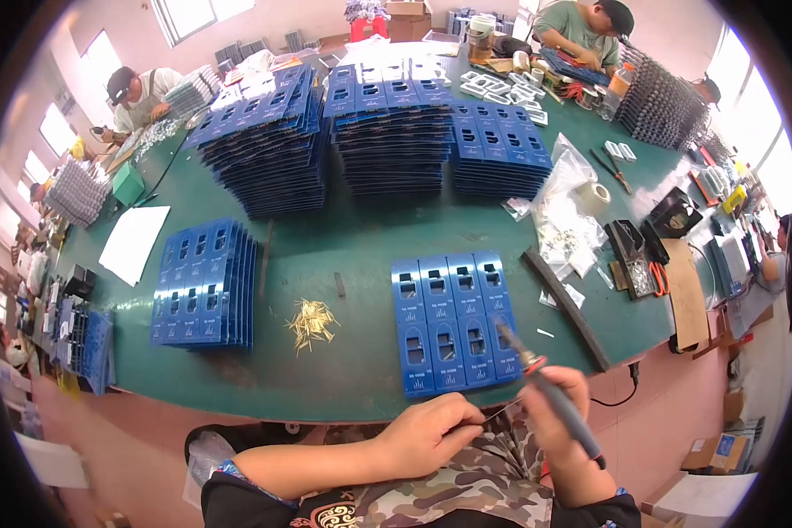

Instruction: The person solders small electronic components onto a circuit board panel using a soldering iron and soldering wire.

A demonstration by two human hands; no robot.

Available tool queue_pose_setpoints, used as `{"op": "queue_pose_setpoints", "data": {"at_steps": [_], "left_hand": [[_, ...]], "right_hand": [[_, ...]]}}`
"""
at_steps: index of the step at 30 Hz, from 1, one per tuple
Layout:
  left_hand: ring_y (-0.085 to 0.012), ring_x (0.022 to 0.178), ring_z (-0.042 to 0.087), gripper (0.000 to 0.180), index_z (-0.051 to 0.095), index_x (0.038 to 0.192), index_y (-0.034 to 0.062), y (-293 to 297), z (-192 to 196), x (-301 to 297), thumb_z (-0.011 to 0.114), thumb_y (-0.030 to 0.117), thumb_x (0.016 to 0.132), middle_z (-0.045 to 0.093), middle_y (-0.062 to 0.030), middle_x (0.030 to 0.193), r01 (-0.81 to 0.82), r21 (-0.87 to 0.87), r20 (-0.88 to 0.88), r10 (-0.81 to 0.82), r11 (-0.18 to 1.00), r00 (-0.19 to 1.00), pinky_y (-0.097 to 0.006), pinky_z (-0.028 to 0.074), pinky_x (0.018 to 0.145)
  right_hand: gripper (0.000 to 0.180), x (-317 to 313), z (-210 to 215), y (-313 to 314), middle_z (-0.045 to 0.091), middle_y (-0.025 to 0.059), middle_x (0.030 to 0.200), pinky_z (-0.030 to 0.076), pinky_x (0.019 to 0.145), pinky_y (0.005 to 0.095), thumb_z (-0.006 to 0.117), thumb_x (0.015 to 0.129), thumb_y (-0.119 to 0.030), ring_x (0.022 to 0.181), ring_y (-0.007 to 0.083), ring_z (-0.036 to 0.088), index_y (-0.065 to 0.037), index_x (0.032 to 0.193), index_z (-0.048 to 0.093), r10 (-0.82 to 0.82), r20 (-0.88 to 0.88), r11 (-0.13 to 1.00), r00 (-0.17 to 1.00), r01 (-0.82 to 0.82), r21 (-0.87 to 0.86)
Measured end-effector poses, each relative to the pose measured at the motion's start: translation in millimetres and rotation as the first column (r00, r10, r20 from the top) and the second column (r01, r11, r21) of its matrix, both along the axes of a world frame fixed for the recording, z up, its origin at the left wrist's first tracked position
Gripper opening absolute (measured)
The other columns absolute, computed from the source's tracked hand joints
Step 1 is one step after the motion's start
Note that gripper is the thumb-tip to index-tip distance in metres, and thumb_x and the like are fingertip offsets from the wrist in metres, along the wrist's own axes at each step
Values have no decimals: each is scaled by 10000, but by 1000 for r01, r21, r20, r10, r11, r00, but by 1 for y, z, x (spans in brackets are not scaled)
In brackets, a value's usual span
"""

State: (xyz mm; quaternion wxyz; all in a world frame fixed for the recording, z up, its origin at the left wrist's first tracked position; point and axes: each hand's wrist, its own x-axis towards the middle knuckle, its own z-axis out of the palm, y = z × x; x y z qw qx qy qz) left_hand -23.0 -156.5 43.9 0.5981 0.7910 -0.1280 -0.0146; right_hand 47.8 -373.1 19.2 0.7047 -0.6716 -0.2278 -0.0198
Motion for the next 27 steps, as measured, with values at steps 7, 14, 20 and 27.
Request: {"op": "queue_pose_setpoints", "data": {"at_steps": [7,14,20,27], "left_hand": [[-269,860,642,152,683,1052,56,29,-23,-53,639,151,942,647,-98,915,194,187,-118,-174,963,978,-357,508,754],[-299,922,640,191,678,1038,44,31,-81,-111,619,200,944,653,-122,958,179,307,-281,-91,935,956,-371,504,829],[-302,935,650,184,683,1019,47,21,-114,-112,642,201,928,675,-133,977,103,368,-216,-23,924,976,-373,511,823],[-227,907,660,175,697,1044,52,-13,-136,-71,651,196,954,716,-80,1029,118,149,-467,-35,982,883,-306,507,844]], "right_hand": [[326,-6,-2,-104,622,79,1058,493,687,240,630,891,24,783,101,576,-16,1198,526,-337,-20,936,941,337,105],[323,-30,-25,-127,622,82,1087,484,663,251,611,901,-13,783,109,584,-21,1211,520,-337,-138,923,931,356,146],[222,-14,-15,-155,621,54,937,438,594,228,509,978,-184,703,89,530,-59,1160,495,-282,-2,903,959,267,337],[378,145,-24,-187,643,49,921,414,532,205,597,962,-187,668,82,526,-91,1314,498,-108,-429,549,897,414,726]]}}
